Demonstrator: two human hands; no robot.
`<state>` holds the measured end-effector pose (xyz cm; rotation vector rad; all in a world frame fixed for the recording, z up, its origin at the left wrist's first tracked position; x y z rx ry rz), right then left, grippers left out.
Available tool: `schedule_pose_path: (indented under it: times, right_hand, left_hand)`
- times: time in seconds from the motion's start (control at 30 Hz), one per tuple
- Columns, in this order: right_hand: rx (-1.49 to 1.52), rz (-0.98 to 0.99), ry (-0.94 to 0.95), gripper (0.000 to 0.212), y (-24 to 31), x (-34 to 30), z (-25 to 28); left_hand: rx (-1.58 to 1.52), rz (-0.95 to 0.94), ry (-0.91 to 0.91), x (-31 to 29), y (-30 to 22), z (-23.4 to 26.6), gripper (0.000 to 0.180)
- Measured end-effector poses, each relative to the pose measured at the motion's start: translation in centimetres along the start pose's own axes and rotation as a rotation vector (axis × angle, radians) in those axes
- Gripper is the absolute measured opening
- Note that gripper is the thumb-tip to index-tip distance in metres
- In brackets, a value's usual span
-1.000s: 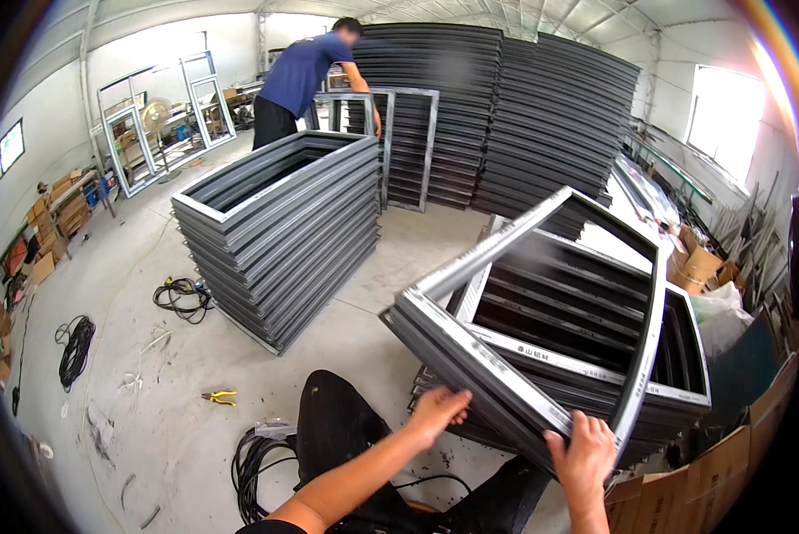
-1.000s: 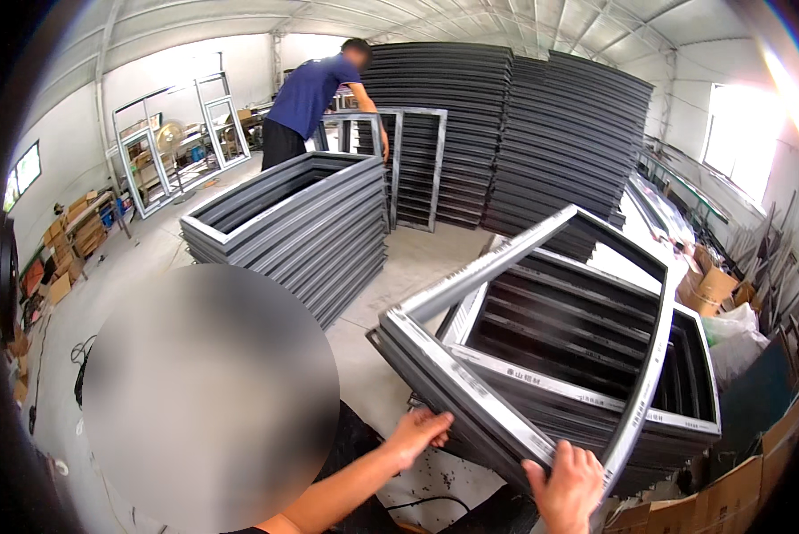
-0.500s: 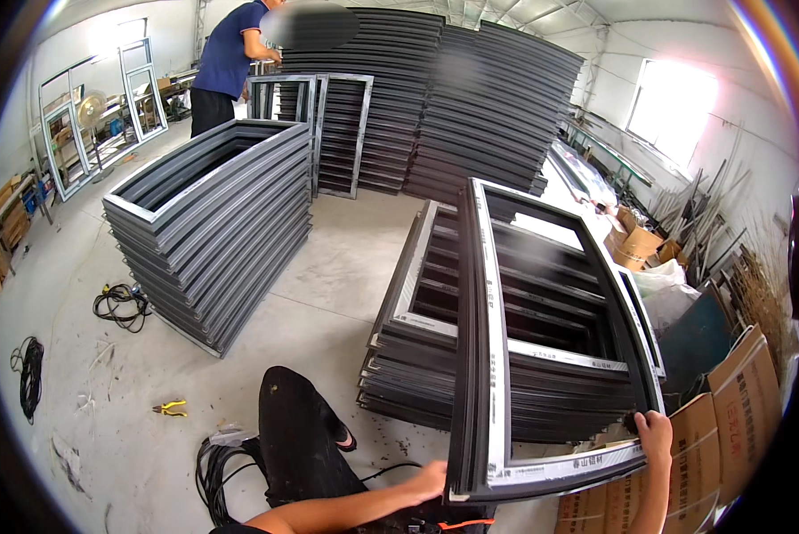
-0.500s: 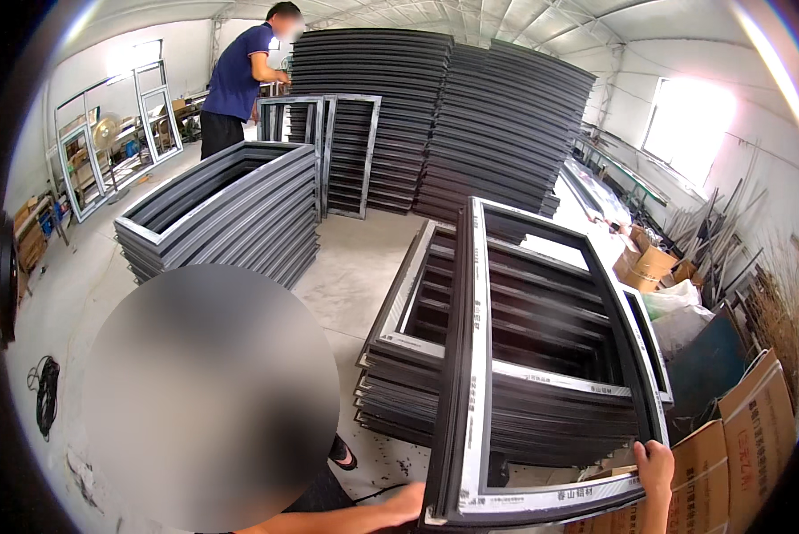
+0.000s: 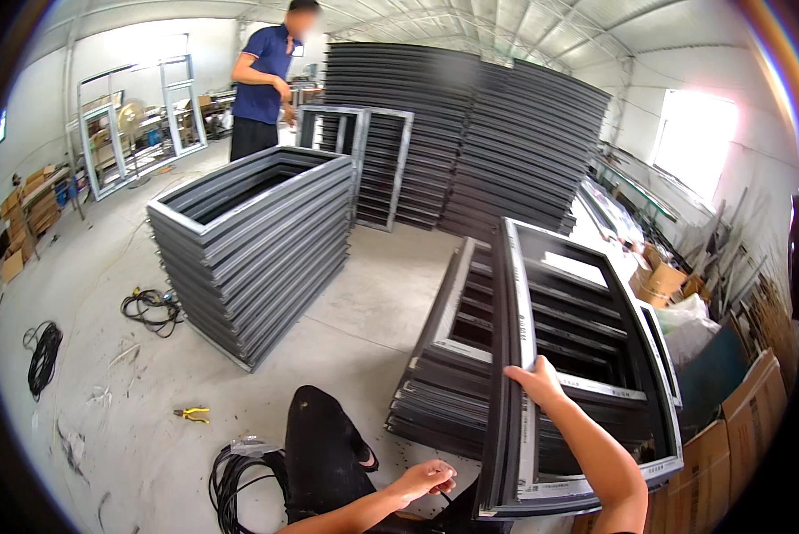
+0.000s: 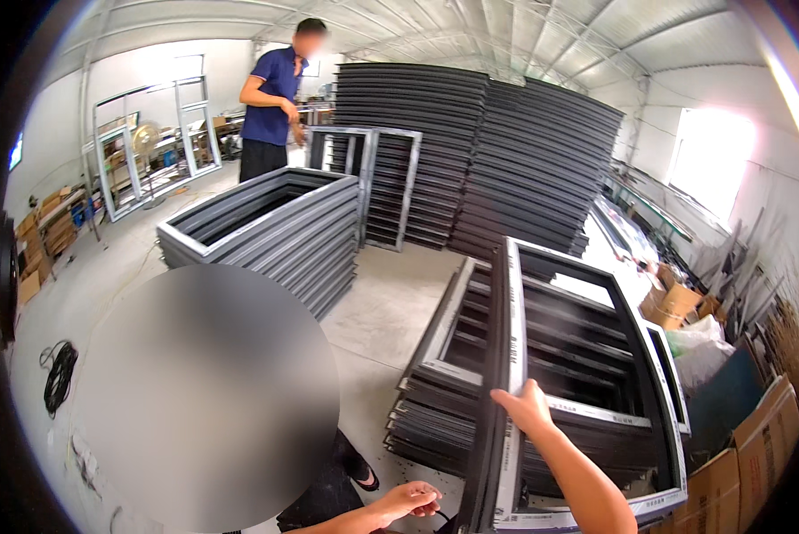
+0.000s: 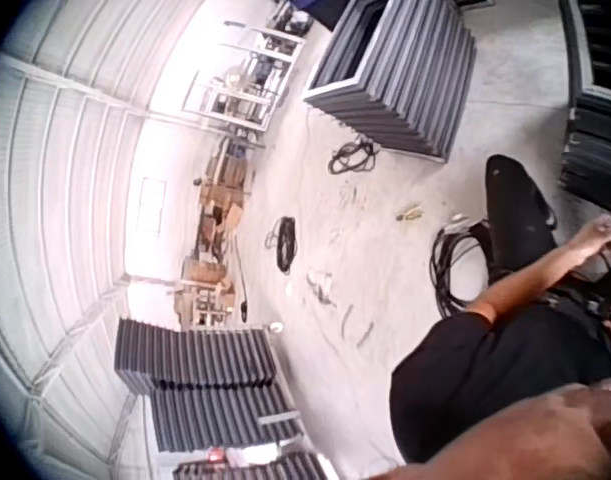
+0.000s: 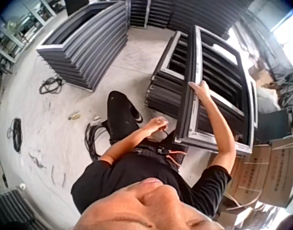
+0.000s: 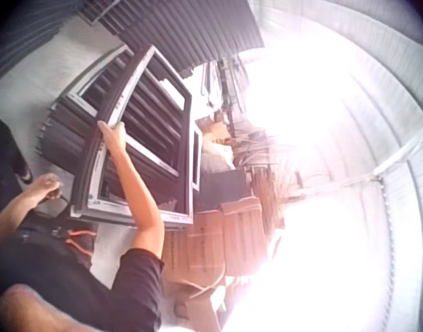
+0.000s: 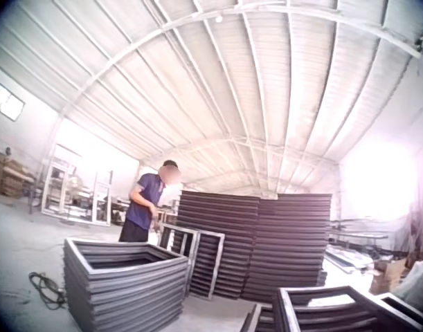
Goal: The person installs rubber seals into the grooves of aluminum window frames using a pair of cutters to trim the strip and their hands to press it in, then moves the finished frames to a stack.
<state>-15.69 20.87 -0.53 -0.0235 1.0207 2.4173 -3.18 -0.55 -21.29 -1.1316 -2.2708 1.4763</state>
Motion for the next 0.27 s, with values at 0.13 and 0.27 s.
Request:
schedule_pose_path:
  times: [0.13, 0.27]
  right_hand:
    - [0.301, 0.046, 0.039, 0.063, -2.3, -0.5, -0.8]
    - [0.257, 0.206, 0.069, 0.066, -3.6, -2.0, -0.6]
  left_hand:
    - [-0.114, -0.129, -0.047, -0.9, -0.1, 1.9, 0.024]
    - [-0.084, -0.063, -0.146, -2.3, -3.1, 2.9, 0.022]
Point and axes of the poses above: each hand's wrist, its own x-axis towards the middle knuckle, its own z-axis out of the back of the hand, y = z × x, the point moved 7 cm from there along x, towards the middle knuckle, and after that the axes turned 10 degrees about -z, right-handed, at the moved point
